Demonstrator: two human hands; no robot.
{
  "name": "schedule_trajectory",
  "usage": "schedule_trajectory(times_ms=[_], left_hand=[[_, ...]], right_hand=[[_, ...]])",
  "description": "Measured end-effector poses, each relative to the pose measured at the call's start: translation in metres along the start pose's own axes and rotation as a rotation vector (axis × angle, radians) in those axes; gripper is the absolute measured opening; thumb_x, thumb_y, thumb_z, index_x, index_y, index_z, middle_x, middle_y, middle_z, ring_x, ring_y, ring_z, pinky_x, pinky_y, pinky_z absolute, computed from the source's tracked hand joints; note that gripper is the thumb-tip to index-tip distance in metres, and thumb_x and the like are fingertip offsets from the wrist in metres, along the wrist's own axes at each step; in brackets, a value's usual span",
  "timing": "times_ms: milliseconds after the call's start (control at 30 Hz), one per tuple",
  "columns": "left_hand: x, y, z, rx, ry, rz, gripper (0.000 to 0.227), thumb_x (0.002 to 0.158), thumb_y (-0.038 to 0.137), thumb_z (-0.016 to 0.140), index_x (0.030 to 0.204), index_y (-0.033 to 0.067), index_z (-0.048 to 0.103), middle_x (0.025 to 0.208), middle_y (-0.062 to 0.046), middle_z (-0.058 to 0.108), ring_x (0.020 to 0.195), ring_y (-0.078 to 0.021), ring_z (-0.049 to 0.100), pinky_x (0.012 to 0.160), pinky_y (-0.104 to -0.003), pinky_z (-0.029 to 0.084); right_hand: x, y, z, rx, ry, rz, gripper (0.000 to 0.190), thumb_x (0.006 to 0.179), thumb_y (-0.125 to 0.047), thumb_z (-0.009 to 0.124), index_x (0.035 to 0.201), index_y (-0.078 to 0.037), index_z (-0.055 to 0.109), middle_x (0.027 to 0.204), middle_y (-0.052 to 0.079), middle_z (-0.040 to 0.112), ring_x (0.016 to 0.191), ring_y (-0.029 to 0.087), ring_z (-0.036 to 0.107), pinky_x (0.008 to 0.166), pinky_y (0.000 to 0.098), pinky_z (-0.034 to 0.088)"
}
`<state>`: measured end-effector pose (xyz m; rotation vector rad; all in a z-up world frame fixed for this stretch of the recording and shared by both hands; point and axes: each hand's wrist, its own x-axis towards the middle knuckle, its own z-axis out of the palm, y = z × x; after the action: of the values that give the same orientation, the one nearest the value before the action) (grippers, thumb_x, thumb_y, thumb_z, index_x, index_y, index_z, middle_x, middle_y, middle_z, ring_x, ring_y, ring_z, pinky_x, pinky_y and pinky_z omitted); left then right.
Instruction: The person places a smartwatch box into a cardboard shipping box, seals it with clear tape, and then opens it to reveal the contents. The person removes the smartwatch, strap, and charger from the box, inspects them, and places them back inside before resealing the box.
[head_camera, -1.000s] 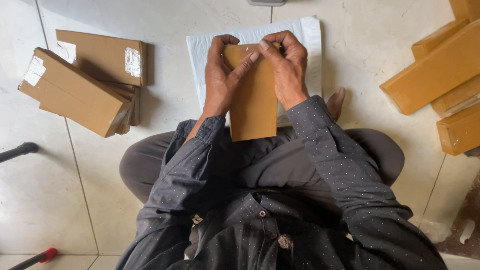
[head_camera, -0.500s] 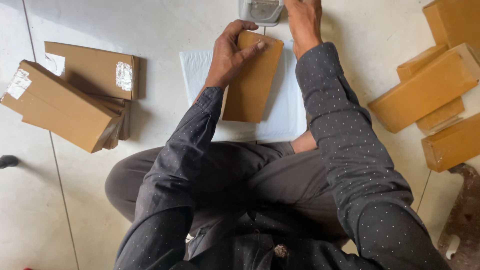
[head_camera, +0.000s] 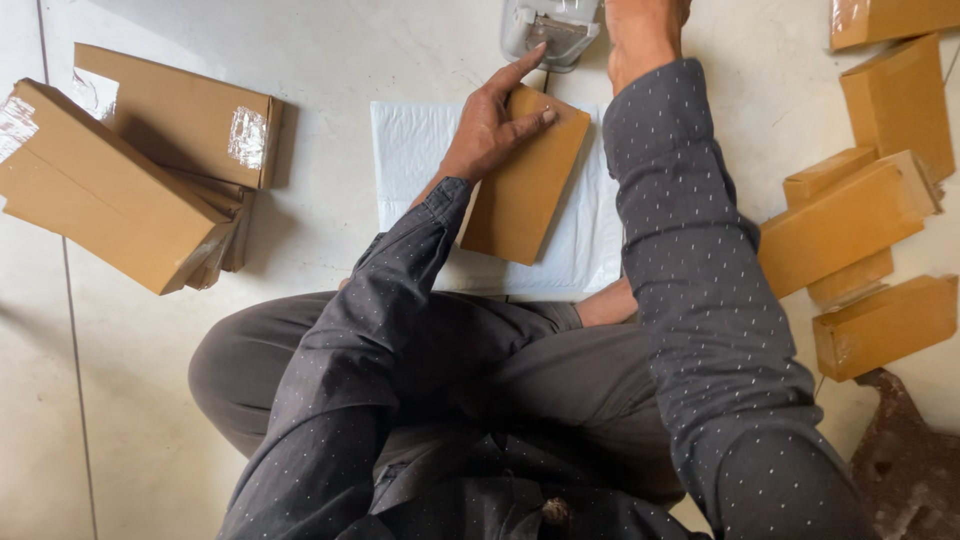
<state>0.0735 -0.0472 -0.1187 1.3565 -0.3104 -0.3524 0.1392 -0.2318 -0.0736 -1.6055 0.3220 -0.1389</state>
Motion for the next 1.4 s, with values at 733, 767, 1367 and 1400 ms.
schedule_trajectory(times_ms=[733, 767, 1367, 1400], left_hand=[[-0.036, 0.050, -0.012, 0.361, 0.242, -0.122, 0.046, 0.086, 0.018, 0.083, 0.124, 0.0020, 0.064, 0.118, -0.014, 0.072, 0.106, -0.0255, 0.073, 0.093, -0.036, 0.059], [-0.040, 0.059, -0.014, 0.394, 0.251, -0.116, 0.044, 0.086, 0.017, 0.083, 0.123, 0.0017, 0.064, 0.117, -0.014, 0.072, 0.106, -0.0260, 0.072, 0.092, -0.036, 0.059], [-0.099, 0.124, 0.016, 0.620, 0.357, 0.484, 0.043, 0.094, 0.013, 0.087, 0.120, 0.0036, 0.054, 0.127, -0.013, 0.062, 0.114, -0.0283, 0.070, 0.095, -0.033, 0.062], [-0.096, 0.122, 0.017, 0.637, 0.355, 0.527, 0.043, 0.094, 0.012, 0.087, 0.118, 0.0032, 0.053, 0.129, -0.013, 0.061, 0.114, -0.0277, 0.070, 0.093, -0.033, 0.063]], right_hand=[[-0.073, 0.025, 0.000, 0.010, 0.060, 0.380, 0.025, 0.090, -0.029, 0.080, 0.082, -0.006, 0.074, 0.081, 0.002, 0.075, 0.069, 0.008, 0.064, 0.053, 0.0237, 0.049], [-0.068, 0.030, 0.003, -0.014, 0.068, 0.343, 0.026, 0.090, -0.029, 0.079, 0.082, -0.005, 0.075, 0.080, 0.002, 0.075, 0.069, 0.008, 0.064, 0.053, 0.0242, 0.049], [-0.137, -0.084, -0.048, 0.301, -0.331, 0.176, 0.016, 0.108, -0.017, 0.073, 0.101, -0.005, 0.063, 0.089, 0.002, 0.060, 0.075, 0.009, 0.055, 0.057, 0.0241, 0.039], [-0.149, -0.103, -0.053, 0.286, -0.351, 0.181, 0.017, 0.108, -0.017, 0.072, 0.100, -0.005, 0.062, 0.088, 0.003, 0.060, 0.073, 0.009, 0.055, 0.057, 0.0239, 0.038]])
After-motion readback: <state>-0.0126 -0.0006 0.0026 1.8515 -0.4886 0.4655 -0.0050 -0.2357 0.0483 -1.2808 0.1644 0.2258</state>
